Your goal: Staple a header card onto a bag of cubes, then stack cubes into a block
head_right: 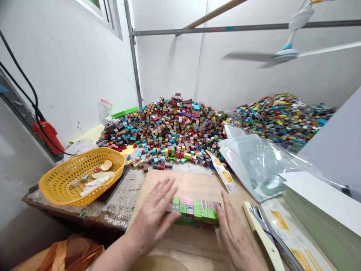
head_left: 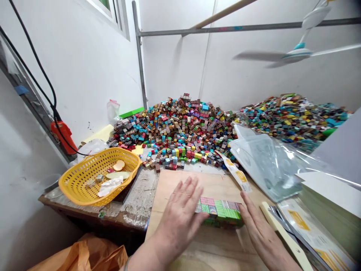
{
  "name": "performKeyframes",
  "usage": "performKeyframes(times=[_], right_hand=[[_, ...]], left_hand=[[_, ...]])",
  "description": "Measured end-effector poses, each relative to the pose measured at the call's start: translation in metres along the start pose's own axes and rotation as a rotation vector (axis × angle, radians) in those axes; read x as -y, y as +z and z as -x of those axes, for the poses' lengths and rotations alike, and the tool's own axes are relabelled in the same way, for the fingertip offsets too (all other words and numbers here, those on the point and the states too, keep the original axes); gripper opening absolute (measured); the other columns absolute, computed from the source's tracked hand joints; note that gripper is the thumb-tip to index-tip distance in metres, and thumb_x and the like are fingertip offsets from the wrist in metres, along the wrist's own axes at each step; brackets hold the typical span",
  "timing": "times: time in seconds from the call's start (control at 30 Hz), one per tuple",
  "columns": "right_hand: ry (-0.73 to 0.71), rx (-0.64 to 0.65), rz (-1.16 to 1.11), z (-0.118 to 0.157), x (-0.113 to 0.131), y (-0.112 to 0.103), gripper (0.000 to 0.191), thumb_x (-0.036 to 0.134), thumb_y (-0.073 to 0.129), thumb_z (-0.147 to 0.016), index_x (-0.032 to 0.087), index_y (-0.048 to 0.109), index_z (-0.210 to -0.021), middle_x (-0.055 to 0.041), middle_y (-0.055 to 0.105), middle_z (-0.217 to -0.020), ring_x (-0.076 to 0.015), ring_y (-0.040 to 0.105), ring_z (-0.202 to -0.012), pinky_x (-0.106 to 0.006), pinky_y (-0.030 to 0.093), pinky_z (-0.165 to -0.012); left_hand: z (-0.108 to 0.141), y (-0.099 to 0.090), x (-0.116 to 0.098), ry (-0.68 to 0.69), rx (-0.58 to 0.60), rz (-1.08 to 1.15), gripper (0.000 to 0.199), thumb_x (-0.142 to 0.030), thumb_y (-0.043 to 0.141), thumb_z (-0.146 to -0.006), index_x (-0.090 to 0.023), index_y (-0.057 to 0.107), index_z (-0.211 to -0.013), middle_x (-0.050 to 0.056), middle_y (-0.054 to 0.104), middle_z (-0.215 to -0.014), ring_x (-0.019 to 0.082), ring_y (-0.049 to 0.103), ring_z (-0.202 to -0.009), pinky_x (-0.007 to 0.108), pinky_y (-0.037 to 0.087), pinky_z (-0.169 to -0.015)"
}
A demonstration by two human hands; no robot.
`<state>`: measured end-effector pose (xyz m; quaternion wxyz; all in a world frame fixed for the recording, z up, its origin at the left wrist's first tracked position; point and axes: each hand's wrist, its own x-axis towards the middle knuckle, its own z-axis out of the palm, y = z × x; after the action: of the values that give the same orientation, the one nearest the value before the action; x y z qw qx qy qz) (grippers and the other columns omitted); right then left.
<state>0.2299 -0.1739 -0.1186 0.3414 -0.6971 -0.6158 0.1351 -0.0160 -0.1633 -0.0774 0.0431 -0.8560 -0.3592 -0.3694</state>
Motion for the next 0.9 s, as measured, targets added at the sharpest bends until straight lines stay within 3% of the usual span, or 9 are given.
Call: performKeyframes(times=[0.1,0.2,0.33,0.43,0.57,0.73,0.9], right_hand=[[-0.005,0.006,0.053,-0.008,0.007,-0.017,0.065,0.054,0.025,-0.085,0.016,0.033,-0.137,-0.0068,0.037,-0.140,-0.0223,0.028,-0.130,-0.042,0.019,-0.108],[-0.077,0.039,0.125,-0.030,0.018,-0.029,0.066,0.054,0.024,-0.085,0.010,0.039,-0.133,-0.0108,0.040,-0.138,-0.0239,0.032,-0.128,-0.040,0.025,-0.107],[-0.237,0.168,0.226,-0.079,0.040,-0.018,0.060,0.049,0.031,-0.085,0.010,0.041,-0.130,-0.0148,0.044,-0.135,-0.0270,0.039,-0.124,-0.043,0.033,-0.103],[-0.317,0.334,0.334,-0.116,0.065,0.012,0.059,0.046,0.036,-0.085,0.009,0.040,-0.131,-0.0175,0.045,-0.133,-0.0287,0.042,-0.122,-0.044,0.038,-0.098],[-0.453,0.479,0.471,-0.152,0.111,0.070,0.061,0.040,0.048,-0.081,0.009,0.037,-0.133,-0.0185,0.043,-0.134,-0.0285,0.040,-0.122,-0.040,0.035,-0.099],[-0.584,0.536,0.518,-0.175,0.161,0.141,0.066,0.039,0.059,-0.072,0.020,0.040,-0.132,-0.0138,0.044,-0.129,-0.0310,0.038,-0.119,-0.039,0.036,-0.093],[-0.602,0.549,0.597,-0.190,0.174,0.188,0.065,0.046,0.058,-0.070,0.022,0.041,-0.128,-0.0139,0.050,-0.113,-0.0319,0.045,-0.106,-0.041,0.039,-0.082]], left_hand=[[0.035,-0.008,0.027,-0.170,-0.127,-0.012,0.050,-0.018,0.045,-0.088,-0.016,0.030,-0.135,0.013,0.040,-0.138,0.022,0.031,-0.130,0.042,0.035,-0.104],[0.078,-0.010,0.055,-0.325,-0.113,-0.068,0.047,-0.020,0.046,-0.088,-0.017,0.034,-0.133,0.013,0.047,-0.130,0.022,0.043,-0.122,0.042,0.040,-0.099],[0.119,-0.007,0.073,-0.426,-0.116,-0.149,0.041,-0.027,0.047,-0.088,-0.018,0.041,-0.127,0.013,0.056,-0.119,0.024,0.053,-0.110,0.042,0.047,-0.091],[0.130,-0.005,0.076,-0.458,-0.137,-0.159,0.037,-0.027,0.047,-0.087,-0.017,0.046,-0.123,0.012,0.059,-0.113,0.023,0.055,-0.105,0.040,0.049,-0.087],[0.131,-0.003,0.080,-0.500,-0.191,-0.127,0.030,-0.023,0.047,-0.087,-0.017,0.052,-0.116,0.010,0.062,-0.105,0.021,0.058,-0.099,0.037,0.051,-0.084],[0.127,-0.001,0.089,-0.550,-0.193,-0.039,0.024,-0.018,0.048,-0.086,-0.018,0.054,-0.110,0.008,0.062,-0.099,0.019,0.058,-0.094,0.033,0.051,-0.082],[0.118,0.003,0.093,-0.557,-0.174,0.014,0.023,-0.013,0.046,-0.086,-0.017,0.053,-0.108,0.008,0.062,-0.096,0.019,0.057,-0.091,0.034,0.050,-0.079]])
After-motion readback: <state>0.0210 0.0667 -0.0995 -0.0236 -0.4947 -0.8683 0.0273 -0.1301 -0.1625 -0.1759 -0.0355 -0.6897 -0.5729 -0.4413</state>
